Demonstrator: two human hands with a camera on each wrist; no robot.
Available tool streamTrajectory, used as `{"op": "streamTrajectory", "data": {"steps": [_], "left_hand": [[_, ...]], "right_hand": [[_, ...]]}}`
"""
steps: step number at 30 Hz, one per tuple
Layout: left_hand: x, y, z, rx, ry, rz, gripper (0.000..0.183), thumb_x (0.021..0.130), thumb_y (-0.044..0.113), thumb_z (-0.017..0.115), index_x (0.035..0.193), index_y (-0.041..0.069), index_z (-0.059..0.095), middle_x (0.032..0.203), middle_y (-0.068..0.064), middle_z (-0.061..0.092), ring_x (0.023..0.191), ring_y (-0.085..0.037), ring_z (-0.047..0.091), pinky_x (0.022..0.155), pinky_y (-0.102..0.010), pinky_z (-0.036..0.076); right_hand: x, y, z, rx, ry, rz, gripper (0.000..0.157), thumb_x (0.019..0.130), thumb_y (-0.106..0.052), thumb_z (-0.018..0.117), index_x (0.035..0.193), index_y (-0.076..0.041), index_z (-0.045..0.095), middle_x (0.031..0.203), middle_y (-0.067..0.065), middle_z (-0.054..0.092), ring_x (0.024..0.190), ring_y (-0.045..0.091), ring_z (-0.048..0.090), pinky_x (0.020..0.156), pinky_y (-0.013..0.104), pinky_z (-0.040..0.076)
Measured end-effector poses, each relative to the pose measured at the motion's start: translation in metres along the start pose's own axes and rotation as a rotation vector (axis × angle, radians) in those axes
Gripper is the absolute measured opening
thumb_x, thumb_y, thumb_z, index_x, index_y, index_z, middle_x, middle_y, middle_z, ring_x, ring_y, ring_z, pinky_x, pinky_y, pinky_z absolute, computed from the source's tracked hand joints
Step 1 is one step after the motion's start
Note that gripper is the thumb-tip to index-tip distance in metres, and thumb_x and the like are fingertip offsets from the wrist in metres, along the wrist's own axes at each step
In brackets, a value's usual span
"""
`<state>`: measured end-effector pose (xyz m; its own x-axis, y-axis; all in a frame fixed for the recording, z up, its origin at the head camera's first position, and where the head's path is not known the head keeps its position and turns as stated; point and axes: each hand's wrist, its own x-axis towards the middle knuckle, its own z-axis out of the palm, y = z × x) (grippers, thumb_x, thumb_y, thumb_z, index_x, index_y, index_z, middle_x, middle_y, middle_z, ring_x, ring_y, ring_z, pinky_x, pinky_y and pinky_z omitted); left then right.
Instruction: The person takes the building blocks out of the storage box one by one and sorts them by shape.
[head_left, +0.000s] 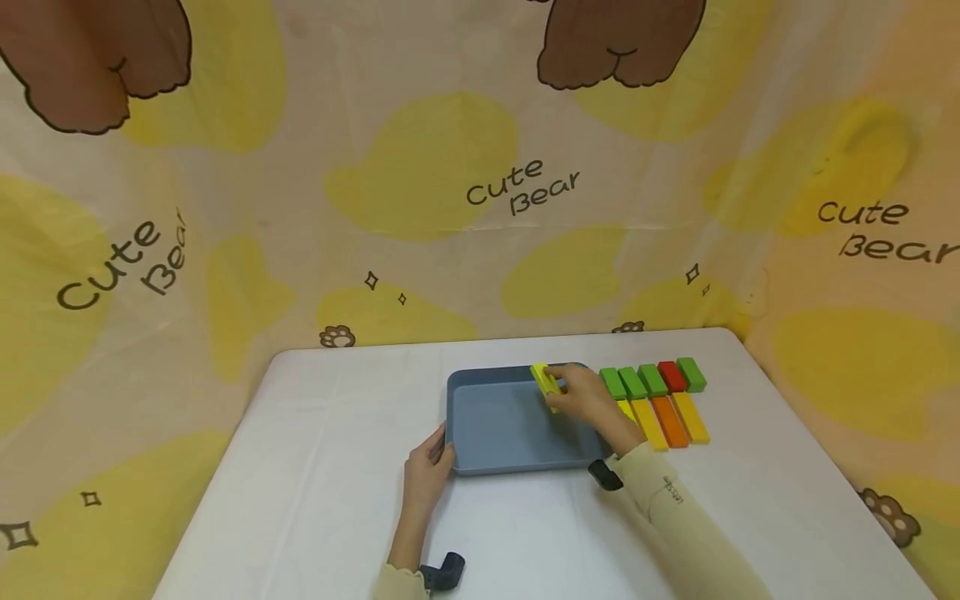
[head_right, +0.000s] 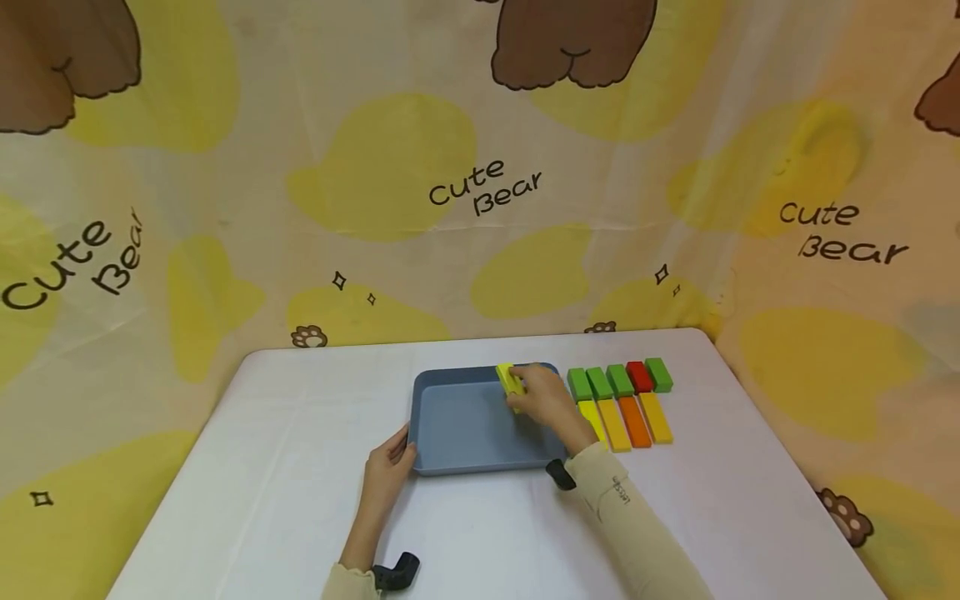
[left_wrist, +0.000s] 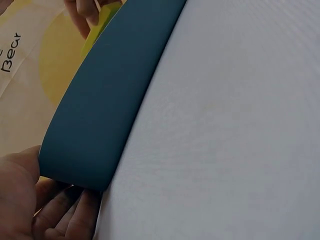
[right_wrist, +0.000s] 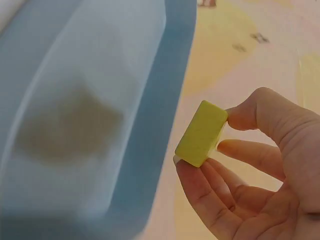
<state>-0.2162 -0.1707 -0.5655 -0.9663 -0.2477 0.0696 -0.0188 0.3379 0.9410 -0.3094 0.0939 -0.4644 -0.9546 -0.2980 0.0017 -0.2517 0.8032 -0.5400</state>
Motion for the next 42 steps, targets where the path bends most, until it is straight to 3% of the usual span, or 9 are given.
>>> {"op": "streamTrajectory", "data": {"steps": [4, 9, 18, 27, 36, 42], "left_hand": [[-0.001, -0.001, 0.004, -0.001, -0.012, 0.003, 0.042, 0.094, 0.009, 0.058, 0.135, 0.003, 0.057, 0.134, -0.019, 0.060, 0.122, -0.032, 0.061, 0.097, -0.033, 0.055], [-0.002, -0.001, 0.005, 0.007, -0.022, -0.002, 0.043, 0.093, 0.010, 0.057, 0.136, 0.003, 0.057, 0.134, -0.018, 0.060, 0.122, -0.031, 0.061, 0.097, -0.033, 0.054], [-0.005, -0.003, -0.012, 0.040, -0.009, -0.021, 0.044, 0.095, 0.012, 0.057, 0.137, 0.004, 0.055, 0.134, -0.019, 0.059, 0.122, -0.032, 0.060, 0.097, -0.034, 0.054], [-0.012, -0.007, -0.012, 0.038, -0.019, -0.040, 0.044, 0.094, 0.011, 0.057, 0.138, 0.002, 0.054, 0.136, -0.020, 0.057, 0.124, -0.032, 0.059, 0.097, -0.033, 0.053], [-0.004, -0.003, -0.008, 0.037, -0.019, -0.019, 0.044, 0.094, 0.010, 0.057, 0.137, 0.002, 0.055, 0.134, -0.020, 0.059, 0.122, -0.032, 0.060, 0.097, -0.034, 0.053], [0.003, -0.003, -0.002, 0.017, -0.040, -0.010, 0.044, 0.095, 0.011, 0.056, 0.138, 0.004, 0.054, 0.136, -0.019, 0.058, 0.124, -0.031, 0.059, 0.099, -0.033, 0.052]], "right_hand": [[-0.016, 0.028, -0.021, -0.038, 0.042, 0.013, 0.055, 0.082, -0.016, 0.067, 0.134, 0.000, 0.058, 0.114, 0.023, 0.065, 0.085, 0.025, 0.066, 0.064, 0.031, 0.057], [-0.041, 0.064, -0.043, -0.073, 0.080, 0.092, 0.054, 0.086, -0.017, 0.066, 0.135, 0.001, 0.057, 0.120, 0.026, 0.063, 0.083, 0.026, 0.062, 0.068, 0.034, 0.057], [-0.073, 0.118, -0.064, -0.076, 0.038, 0.249, 0.057, 0.090, -0.017, 0.067, 0.139, 0.007, 0.049, 0.126, 0.033, 0.056, 0.099, 0.039, 0.061, 0.083, 0.047, 0.060], [-0.105, 0.173, -0.077, -0.156, 0.052, 0.213, 0.054, 0.087, -0.015, 0.070, 0.129, 0.014, 0.054, 0.117, 0.037, 0.060, 0.096, 0.044, 0.064, 0.082, 0.057, 0.057], [-0.108, 0.194, -0.075, -0.164, 0.028, 0.171, 0.051, 0.086, -0.012, 0.070, 0.127, 0.015, 0.055, 0.117, 0.036, 0.061, 0.098, 0.044, 0.063, 0.085, 0.059, 0.055], [-0.105, 0.199, -0.076, -0.180, 0.028, 0.210, 0.050, 0.088, -0.013, 0.068, 0.127, 0.015, 0.055, 0.116, 0.035, 0.062, 0.099, 0.043, 0.060, 0.090, 0.061, 0.052]]}}
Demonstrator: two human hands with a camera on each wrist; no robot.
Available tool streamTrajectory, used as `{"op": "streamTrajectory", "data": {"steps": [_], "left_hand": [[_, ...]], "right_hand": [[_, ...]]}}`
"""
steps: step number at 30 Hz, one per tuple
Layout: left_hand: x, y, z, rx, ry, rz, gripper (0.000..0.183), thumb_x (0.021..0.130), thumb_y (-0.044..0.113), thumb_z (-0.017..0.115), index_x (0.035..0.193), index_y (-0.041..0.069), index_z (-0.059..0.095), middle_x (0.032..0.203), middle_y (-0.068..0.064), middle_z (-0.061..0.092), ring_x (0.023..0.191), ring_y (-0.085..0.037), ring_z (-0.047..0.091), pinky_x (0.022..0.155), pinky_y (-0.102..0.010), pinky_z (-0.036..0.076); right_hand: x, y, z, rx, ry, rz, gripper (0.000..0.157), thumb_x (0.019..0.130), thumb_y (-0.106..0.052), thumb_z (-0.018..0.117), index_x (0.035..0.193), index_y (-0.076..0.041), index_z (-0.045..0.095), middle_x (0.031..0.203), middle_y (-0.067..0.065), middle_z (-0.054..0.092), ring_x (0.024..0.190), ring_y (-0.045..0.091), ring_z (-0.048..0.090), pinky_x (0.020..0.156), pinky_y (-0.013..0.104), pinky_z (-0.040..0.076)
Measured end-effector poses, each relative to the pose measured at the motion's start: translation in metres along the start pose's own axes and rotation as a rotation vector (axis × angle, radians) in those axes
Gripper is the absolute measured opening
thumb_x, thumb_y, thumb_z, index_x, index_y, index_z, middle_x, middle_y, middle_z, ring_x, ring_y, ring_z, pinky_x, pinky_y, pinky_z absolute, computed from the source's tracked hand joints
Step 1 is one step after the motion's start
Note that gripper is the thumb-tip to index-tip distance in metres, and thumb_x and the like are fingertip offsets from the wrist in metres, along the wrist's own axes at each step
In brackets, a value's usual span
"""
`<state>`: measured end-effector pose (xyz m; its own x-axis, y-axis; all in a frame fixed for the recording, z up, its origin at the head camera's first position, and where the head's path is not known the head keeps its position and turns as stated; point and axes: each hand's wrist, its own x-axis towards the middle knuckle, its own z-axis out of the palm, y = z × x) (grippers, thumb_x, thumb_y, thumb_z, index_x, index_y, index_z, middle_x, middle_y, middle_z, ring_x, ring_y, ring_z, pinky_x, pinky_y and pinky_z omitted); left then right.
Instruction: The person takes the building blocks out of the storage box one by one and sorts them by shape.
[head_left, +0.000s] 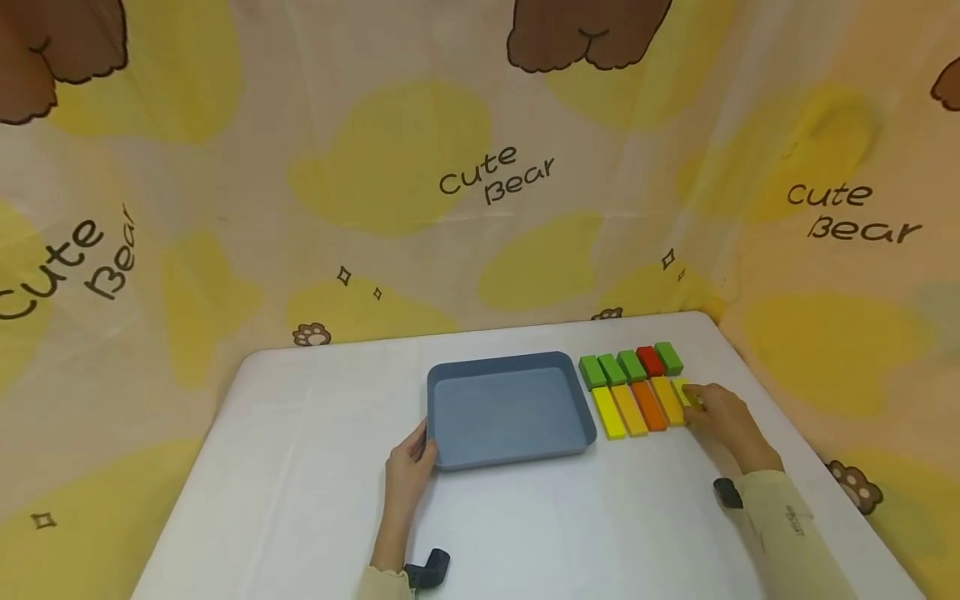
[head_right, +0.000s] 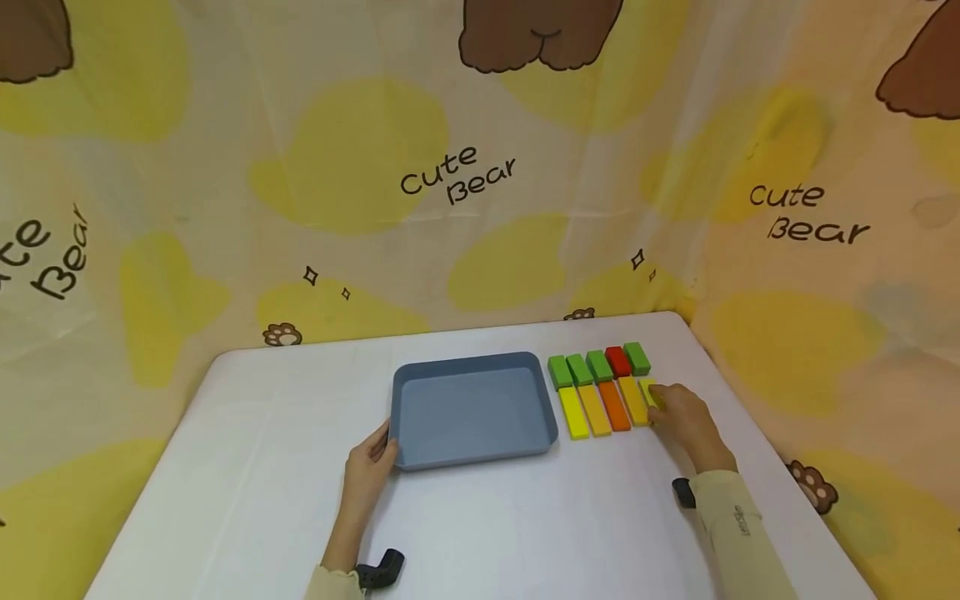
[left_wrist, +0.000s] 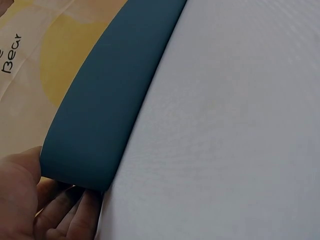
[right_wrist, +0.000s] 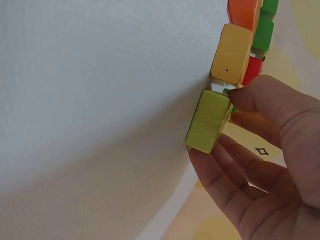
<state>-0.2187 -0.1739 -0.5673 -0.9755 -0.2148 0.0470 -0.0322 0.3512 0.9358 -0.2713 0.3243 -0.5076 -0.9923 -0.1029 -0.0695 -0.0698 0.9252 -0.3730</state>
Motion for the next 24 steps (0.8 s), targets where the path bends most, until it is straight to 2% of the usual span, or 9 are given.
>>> {"op": "streamTrajectory", "data": {"steps": [5, 11, 19, 22, 24], "left_hand": [[0.005, 0.006, 0.001, -0.007, 0.001, 0.011, 0.044, 0.095, 0.011, 0.057, 0.138, 0.004, 0.054, 0.135, -0.019, 0.058, 0.124, -0.030, 0.059, 0.100, -0.033, 0.052], [0.008, 0.010, 0.001, 0.007, 0.012, 0.016, 0.044, 0.094, 0.012, 0.057, 0.138, 0.005, 0.055, 0.135, -0.018, 0.059, 0.123, -0.030, 0.060, 0.099, -0.033, 0.053], [0.001, 0.005, 0.002, 0.006, 0.014, -0.023, 0.044, 0.095, 0.014, 0.057, 0.138, 0.005, 0.054, 0.137, -0.018, 0.057, 0.126, -0.031, 0.057, 0.100, -0.033, 0.052], [0.000, 0.003, 0.002, 0.003, 0.013, -0.018, 0.044, 0.095, 0.014, 0.057, 0.138, 0.004, 0.055, 0.137, -0.018, 0.057, 0.126, -0.031, 0.057, 0.099, -0.033, 0.052], [0.000, 0.002, 0.002, 0.002, 0.003, -0.016, 0.044, 0.095, 0.014, 0.057, 0.138, 0.004, 0.054, 0.138, -0.019, 0.056, 0.126, -0.031, 0.057, 0.099, -0.033, 0.052]], "right_hand": [[0.003, 0.000, -0.006, 0.002, -0.010, 0.029, 0.051, 0.089, -0.014, 0.065, 0.130, 0.014, 0.052, 0.119, 0.035, 0.059, 0.101, 0.044, 0.058, 0.093, 0.063, 0.049], [0.005, -0.001, -0.006, 0.007, -0.010, 0.032, 0.052, 0.092, -0.015, 0.062, 0.134, 0.013, 0.048, 0.128, 0.037, 0.054, 0.114, 0.051, 0.052, 0.101, 0.066, 0.044], [0.006, -0.002, -0.001, 0.013, -0.022, 0.046, 0.051, 0.092, -0.013, 0.059, 0.134, 0.015, 0.047, 0.129, 0.039, 0.052, 0.118, 0.054, 0.049, 0.104, 0.067, 0.041], [0.005, -0.001, 0.004, 0.000, 0.008, 0.033, 0.049, 0.091, -0.011, 0.058, 0.132, 0.015, 0.049, 0.127, 0.040, 0.053, 0.116, 0.056, 0.049, 0.102, 0.068, 0.042], [0.003, -0.002, 0.007, -0.018, 0.078, 0.021, 0.046, 0.092, -0.009, 0.054, 0.131, 0.014, 0.051, 0.127, 0.041, 0.051, 0.115, 0.059, 0.047, 0.101, 0.069, 0.041]]}}
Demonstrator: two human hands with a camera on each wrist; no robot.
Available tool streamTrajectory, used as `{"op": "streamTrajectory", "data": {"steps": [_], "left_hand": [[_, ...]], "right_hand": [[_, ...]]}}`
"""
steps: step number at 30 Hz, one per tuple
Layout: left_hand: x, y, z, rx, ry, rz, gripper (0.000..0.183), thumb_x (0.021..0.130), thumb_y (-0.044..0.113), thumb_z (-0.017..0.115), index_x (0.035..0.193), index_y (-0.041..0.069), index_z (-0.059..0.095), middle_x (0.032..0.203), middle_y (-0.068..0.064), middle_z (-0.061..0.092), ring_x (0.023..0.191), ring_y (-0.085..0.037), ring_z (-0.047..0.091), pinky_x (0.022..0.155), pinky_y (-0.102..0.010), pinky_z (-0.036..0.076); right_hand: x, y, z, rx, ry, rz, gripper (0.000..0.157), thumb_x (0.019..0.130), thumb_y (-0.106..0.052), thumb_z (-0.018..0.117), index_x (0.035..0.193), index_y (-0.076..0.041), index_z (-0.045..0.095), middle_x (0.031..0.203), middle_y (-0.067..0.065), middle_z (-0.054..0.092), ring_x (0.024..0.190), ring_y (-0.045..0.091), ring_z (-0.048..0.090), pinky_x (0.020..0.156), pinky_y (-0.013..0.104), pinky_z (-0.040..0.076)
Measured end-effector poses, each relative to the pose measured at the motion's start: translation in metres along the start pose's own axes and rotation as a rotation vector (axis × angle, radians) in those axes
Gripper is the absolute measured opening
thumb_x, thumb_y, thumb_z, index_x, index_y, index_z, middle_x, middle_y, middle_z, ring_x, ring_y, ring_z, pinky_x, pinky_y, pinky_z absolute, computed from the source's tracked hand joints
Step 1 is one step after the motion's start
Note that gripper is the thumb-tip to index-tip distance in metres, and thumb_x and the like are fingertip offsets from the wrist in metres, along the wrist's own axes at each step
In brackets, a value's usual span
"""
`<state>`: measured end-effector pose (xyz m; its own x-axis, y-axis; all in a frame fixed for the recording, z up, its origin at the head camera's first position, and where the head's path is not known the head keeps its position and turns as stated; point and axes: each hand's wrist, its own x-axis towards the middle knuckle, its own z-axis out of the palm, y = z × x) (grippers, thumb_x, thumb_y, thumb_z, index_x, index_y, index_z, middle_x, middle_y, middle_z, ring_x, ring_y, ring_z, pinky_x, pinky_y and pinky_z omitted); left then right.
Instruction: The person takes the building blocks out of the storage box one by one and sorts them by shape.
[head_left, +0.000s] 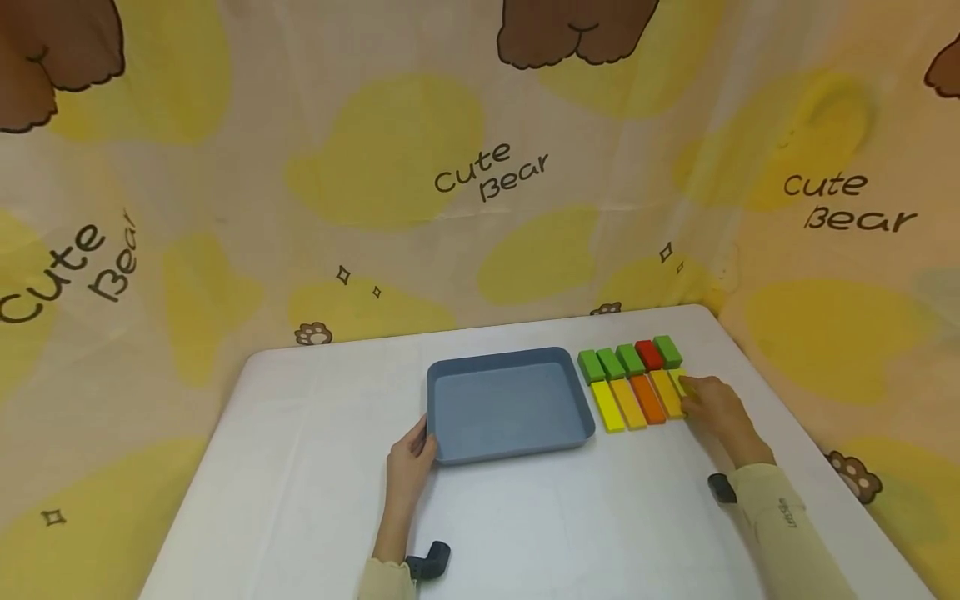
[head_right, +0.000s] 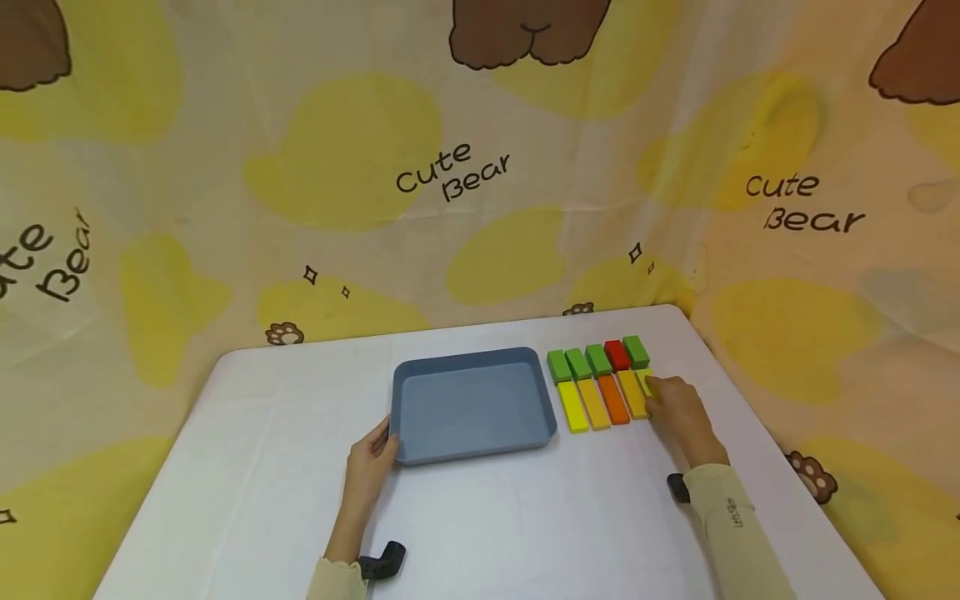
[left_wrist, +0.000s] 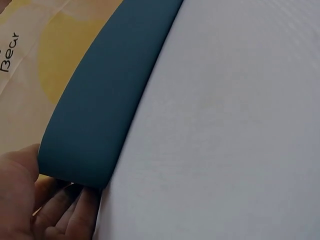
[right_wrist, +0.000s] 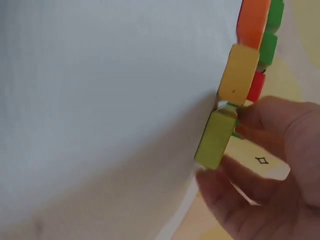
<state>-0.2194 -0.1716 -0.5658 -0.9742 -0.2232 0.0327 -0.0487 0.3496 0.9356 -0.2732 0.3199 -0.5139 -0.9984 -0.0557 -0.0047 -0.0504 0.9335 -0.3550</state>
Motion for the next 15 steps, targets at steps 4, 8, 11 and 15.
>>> {"op": "streamTrajectory", "data": {"steps": [4, 8, 11, 15], "left_hand": [[0.005, -0.002, -0.007, -0.049, -0.043, -0.017, 0.047, 0.097, 0.016, 0.058, 0.142, 0.004, 0.050, 0.143, -0.021, 0.051, 0.128, -0.034, 0.055, 0.101, -0.034, 0.051], [0.007, -0.004, -0.011, -0.083, -0.080, -0.057, 0.050, 0.099, 0.023, 0.055, 0.146, 0.007, 0.045, 0.148, -0.020, 0.047, 0.132, -0.034, 0.052, 0.105, -0.037, 0.049], [0.006, -0.003, -0.013, 0.005, -0.088, -0.056, 0.053, 0.102, 0.035, 0.049, 0.148, 0.009, 0.043, 0.149, -0.016, 0.046, 0.136, -0.034, 0.048, 0.111, -0.042, 0.045], [0.004, 0.013, -0.014, 0.231, -0.090, 0.010, 0.061, 0.104, 0.045, 0.037, 0.151, 0.006, 0.037, 0.154, -0.018, 0.038, 0.143, -0.039, 0.035, 0.119, -0.053, 0.032]], "right_hand": [[0.000, -0.013, 0.008, 0.000, 0.259, -0.036, 0.040, 0.094, -0.007, 0.047, 0.128, 0.011, 0.056, 0.131, 0.041, 0.049, 0.116, 0.061, 0.044, 0.102, 0.072, 0.037], [-0.003, -0.040, 0.010, 0.048, 0.366, -0.049, 0.041, 0.100, -0.016, 0.043, 0.130, 0.010, 0.055, 0.140, 0.038, 0.043, 0.125, 0.060, 0.038, 0.107, 0.072, 0.033], [-0.006, -0.065, 0.012, 0.029, 0.345, -0.073, 0.047, 0.103, -0.024, 0.039, 0.135, 0.008, 0.052, 0.146, 0.037, 0.037, 0.133, 0.058, 0.031, 0.109, 0.071, 0.033], [-0.007, -0.100, 0.018, -0.023, 0.294, -0.115, 0.055, 0.104, -0.035, 0.037, 0.144, 0.003, 0.044, 0.154, 0.034, 0.028, 0.143, 0.052, 0.022, 0.115, 0.067, 0.028]]}}
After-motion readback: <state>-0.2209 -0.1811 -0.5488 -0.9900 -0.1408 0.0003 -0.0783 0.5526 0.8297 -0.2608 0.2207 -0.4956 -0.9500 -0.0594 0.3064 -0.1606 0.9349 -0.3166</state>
